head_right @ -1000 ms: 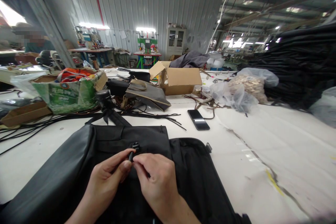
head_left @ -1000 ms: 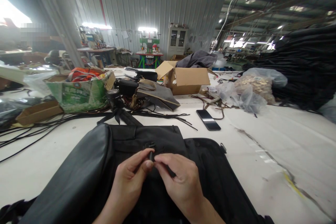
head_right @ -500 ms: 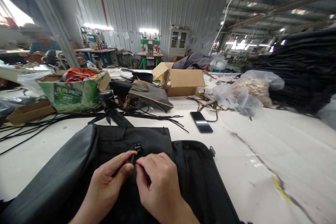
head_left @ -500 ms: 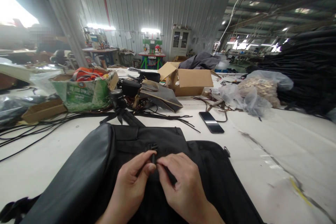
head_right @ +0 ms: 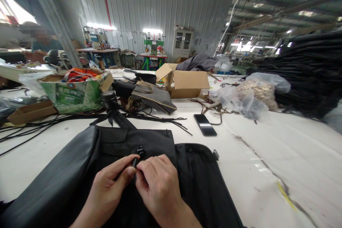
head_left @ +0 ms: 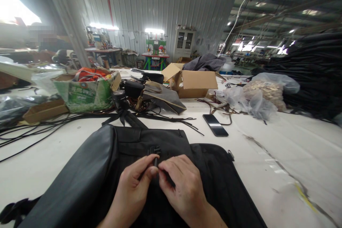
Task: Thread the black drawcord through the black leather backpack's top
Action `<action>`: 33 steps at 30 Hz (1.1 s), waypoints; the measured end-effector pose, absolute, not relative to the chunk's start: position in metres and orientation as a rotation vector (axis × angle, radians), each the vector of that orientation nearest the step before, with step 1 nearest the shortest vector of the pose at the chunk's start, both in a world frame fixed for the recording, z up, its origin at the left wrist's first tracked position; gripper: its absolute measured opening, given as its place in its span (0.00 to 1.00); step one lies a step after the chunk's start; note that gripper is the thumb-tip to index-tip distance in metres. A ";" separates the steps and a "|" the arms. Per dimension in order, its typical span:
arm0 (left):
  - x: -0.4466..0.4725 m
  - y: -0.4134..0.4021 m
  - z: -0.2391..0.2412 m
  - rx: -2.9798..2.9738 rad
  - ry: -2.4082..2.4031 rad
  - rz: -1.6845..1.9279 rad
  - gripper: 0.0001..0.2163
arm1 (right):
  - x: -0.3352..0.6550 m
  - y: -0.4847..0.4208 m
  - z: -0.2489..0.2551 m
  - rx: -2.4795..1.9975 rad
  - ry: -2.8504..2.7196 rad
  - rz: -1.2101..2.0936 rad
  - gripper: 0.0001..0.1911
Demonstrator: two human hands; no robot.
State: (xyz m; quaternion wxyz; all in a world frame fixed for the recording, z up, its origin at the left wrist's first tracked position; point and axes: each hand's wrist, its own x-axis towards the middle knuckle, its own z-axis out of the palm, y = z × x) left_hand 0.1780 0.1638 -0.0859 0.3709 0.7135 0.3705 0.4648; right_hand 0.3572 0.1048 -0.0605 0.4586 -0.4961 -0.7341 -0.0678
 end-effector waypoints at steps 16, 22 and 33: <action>0.182 0.163 -0.078 1.931 0.901 1.337 0.12 | 0.357 0.100 -0.052 -1.328 -1.833 0.027 0.10; 0.181 0.161 -0.081 1.960 0.888 1.353 0.12 | 0.356 0.102 -0.053 -1.289 -1.807 -0.066 0.09; 0.183 0.161 -0.086 2.074 0.788 1.381 0.15 | 0.356 0.103 -0.056 -1.272 -1.793 -0.081 0.10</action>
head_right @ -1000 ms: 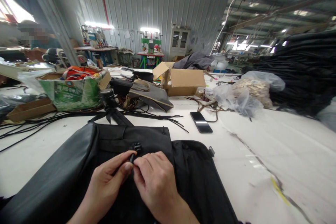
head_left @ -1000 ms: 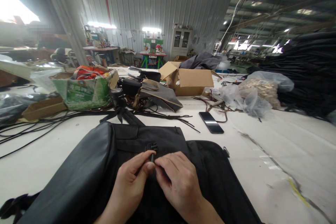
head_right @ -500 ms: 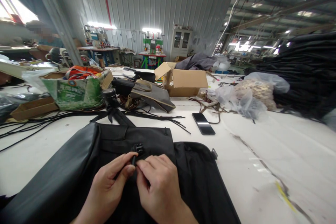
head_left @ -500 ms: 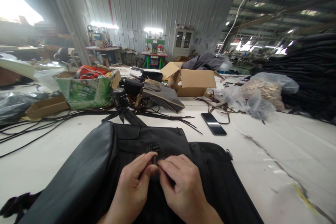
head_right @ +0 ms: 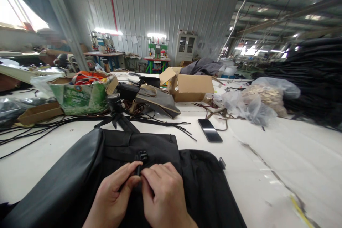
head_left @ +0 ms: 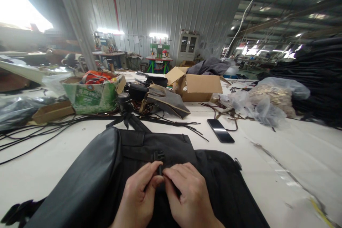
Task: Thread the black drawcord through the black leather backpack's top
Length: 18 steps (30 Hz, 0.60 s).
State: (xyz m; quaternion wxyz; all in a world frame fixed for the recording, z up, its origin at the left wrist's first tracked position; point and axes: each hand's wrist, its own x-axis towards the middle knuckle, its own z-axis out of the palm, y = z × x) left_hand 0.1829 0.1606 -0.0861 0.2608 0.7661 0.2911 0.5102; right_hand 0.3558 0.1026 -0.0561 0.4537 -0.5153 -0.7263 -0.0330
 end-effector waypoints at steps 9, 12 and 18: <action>0.185 0.163 -0.091 2.055 0.778 1.368 0.16 | 0.363 0.108 -0.057 -1.186 -1.779 -0.174 0.10; 0.186 0.164 -0.091 2.020 0.770 1.376 0.17 | 0.365 0.109 -0.057 -1.180 -1.785 -0.175 0.10; 0.186 0.164 -0.096 1.815 0.831 1.235 0.16 | 0.368 0.110 -0.060 -1.208 -1.756 -0.205 0.11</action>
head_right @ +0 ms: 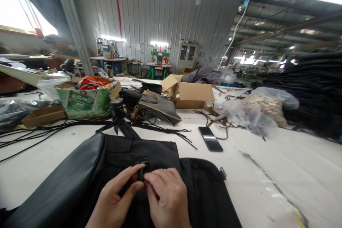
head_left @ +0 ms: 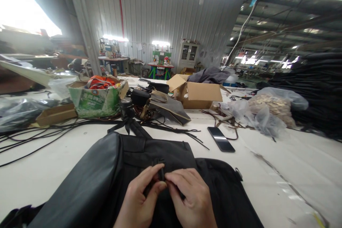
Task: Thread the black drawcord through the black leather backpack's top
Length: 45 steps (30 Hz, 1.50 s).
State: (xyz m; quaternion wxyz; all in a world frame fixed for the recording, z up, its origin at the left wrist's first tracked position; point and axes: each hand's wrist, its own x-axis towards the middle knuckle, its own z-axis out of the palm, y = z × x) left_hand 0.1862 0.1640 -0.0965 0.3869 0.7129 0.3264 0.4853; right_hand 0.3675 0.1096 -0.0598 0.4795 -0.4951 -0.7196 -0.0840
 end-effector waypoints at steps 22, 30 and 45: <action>0.188 0.163 -0.093 1.775 0.933 1.000 0.20 | 0.365 0.106 -0.060 -1.222 -1.769 -0.065 0.15; 0.171 0.161 -0.083 2.492 0.787 1.218 0.10 | 0.369 0.103 -0.051 -1.186 -2.073 0.067 0.23; 0.127 0.148 0.003 2.513 1.068 1.510 0.06 | 0.373 0.091 -0.033 -1.005 -1.733 0.468 0.14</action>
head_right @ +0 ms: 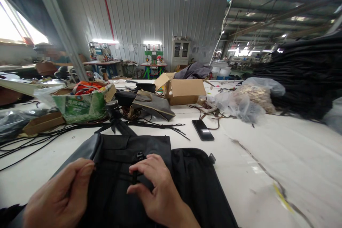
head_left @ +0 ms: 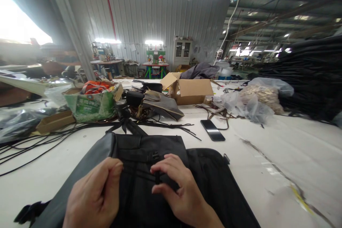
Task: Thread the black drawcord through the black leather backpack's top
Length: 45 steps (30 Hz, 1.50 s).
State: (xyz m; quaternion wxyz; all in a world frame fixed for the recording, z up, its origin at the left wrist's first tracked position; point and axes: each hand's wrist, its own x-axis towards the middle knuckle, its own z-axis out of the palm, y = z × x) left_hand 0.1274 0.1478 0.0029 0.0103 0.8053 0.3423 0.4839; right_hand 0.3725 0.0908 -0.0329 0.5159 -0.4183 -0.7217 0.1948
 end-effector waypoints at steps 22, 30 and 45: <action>0.130 0.153 0.007 2.382 0.999 1.278 0.16 | 0.393 0.046 -0.020 -1.414 -1.645 0.577 0.11; 0.112 0.163 0.033 2.307 1.087 1.243 0.17 | 0.406 0.051 -0.042 -1.488 -1.664 0.523 0.18; 0.069 0.161 -0.018 2.077 1.313 1.201 0.19 | 0.403 0.040 -0.040 -1.622 -1.732 0.528 0.15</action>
